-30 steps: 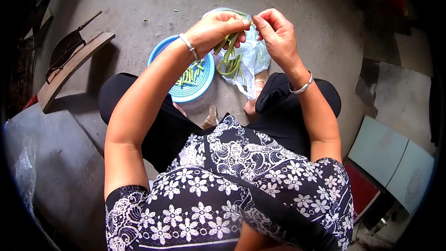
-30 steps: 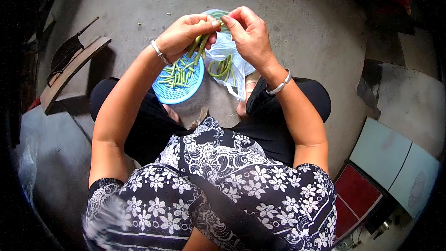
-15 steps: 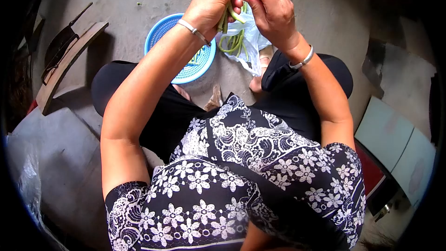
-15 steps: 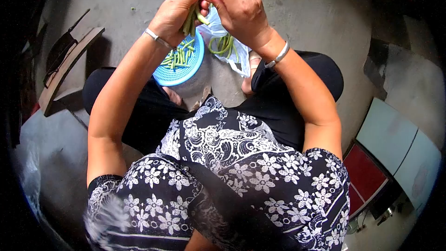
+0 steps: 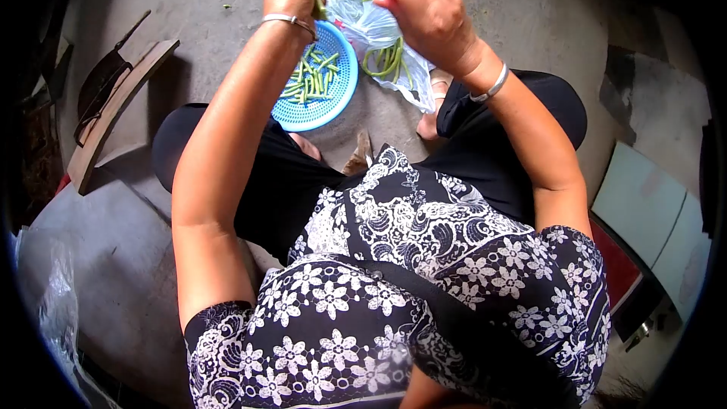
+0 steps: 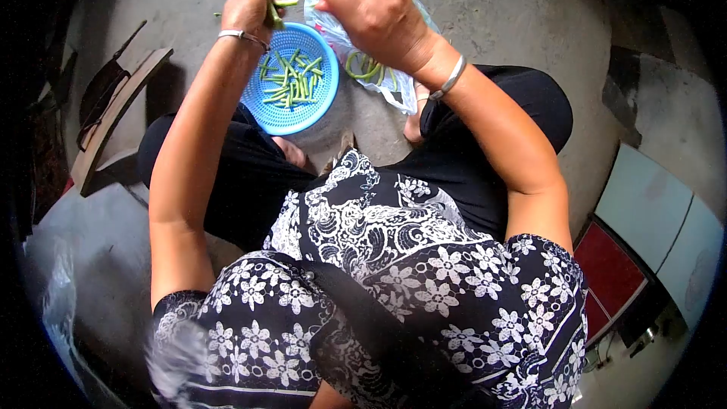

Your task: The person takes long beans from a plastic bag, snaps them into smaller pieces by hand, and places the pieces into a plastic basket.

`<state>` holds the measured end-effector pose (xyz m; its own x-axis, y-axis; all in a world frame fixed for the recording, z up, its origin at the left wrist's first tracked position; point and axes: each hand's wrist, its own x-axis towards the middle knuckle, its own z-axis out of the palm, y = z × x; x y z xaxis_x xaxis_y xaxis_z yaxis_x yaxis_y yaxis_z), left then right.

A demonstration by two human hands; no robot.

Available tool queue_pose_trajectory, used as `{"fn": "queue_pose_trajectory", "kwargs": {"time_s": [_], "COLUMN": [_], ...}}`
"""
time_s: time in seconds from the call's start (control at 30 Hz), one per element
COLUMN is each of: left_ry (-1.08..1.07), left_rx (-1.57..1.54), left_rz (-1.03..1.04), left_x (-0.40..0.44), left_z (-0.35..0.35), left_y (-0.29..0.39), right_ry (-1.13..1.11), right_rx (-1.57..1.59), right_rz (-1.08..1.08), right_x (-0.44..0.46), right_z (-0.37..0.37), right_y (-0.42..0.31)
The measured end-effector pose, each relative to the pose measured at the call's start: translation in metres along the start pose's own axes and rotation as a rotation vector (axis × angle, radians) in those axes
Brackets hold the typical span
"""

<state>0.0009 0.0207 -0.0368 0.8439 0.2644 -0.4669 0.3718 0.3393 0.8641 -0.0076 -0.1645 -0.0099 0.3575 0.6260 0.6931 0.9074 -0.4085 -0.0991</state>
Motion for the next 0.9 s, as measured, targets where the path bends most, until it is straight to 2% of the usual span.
{"fn": "queue_pose_trajectory", "kwargs": {"time_s": [0.1, 0.2, 0.27, 0.3, 0.4, 0.43, 0.47, 0.53, 0.6, 0.67, 0.73, 0.8, 0.9], "left_ry": [-0.066, -0.214, -0.392, -0.404, -0.351, -0.330, -0.316, -0.288, -0.224, -0.176, -0.125, -0.038, -0.023], "left_rx": [0.327, 0.954, 1.280, 1.390, 1.692, 1.679, 1.532, 1.237, 0.944, 0.796, 0.645, 0.552, 0.437], "left_rz": [0.145, 0.242, 0.146, 0.086, 0.207, 0.189, 0.232, 0.303, 0.485, 0.616, 0.542, 0.461, 0.462], "left_x": [0.032, 0.077, 0.056, 0.050, 0.033, 0.021, 0.029, 0.048, 0.029, 0.025, 0.019, 0.013, -0.001], "left_z": [-0.024, -0.066, -0.072, -0.079, -0.074, -0.060, -0.058, -0.057, -0.046, -0.055, -0.069, -0.083, -0.090], "left_y": [-0.014, -0.064, -0.065, -0.074, -0.074, -0.057, -0.052, -0.045, -0.003, 0.029, 0.054, 0.074, 0.083], "right_ry": [-0.088, -0.172, -0.335, -0.416, -0.529, -0.639, -0.777, -0.837, -0.833, -0.826, -0.811, -0.692, -0.696], "right_rx": [-0.160, -0.342, -0.454, -0.508, -0.507, -0.371, -0.241, -0.027, 0.290, 0.500, 0.777, 0.849, 0.991], "right_rz": [0.204, 0.410, 0.553, 0.624, 0.725, 0.900, 1.061, 1.098, 1.040, 1.052, 1.451, 1.671, 1.744], "right_x": [-0.001, -0.033, -0.061, -0.075, -0.117, -0.122, -0.124, -0.138, -0.172, -0.187, -0.182, -0.184, -0.202], "right_z": [-0.020, -0.027, -0.035, -0.036, -0.032, -0.028, -0.019, 0.011, 0.061, 0.104, 0.130, 0.159, 0.192], "right_y": [0.015, 0.053, 0.071, 0.078, 0.085, 0.085, 0.083, 0.066, 0.053, 0.024, -0.009, -0.036, -0.055]}}
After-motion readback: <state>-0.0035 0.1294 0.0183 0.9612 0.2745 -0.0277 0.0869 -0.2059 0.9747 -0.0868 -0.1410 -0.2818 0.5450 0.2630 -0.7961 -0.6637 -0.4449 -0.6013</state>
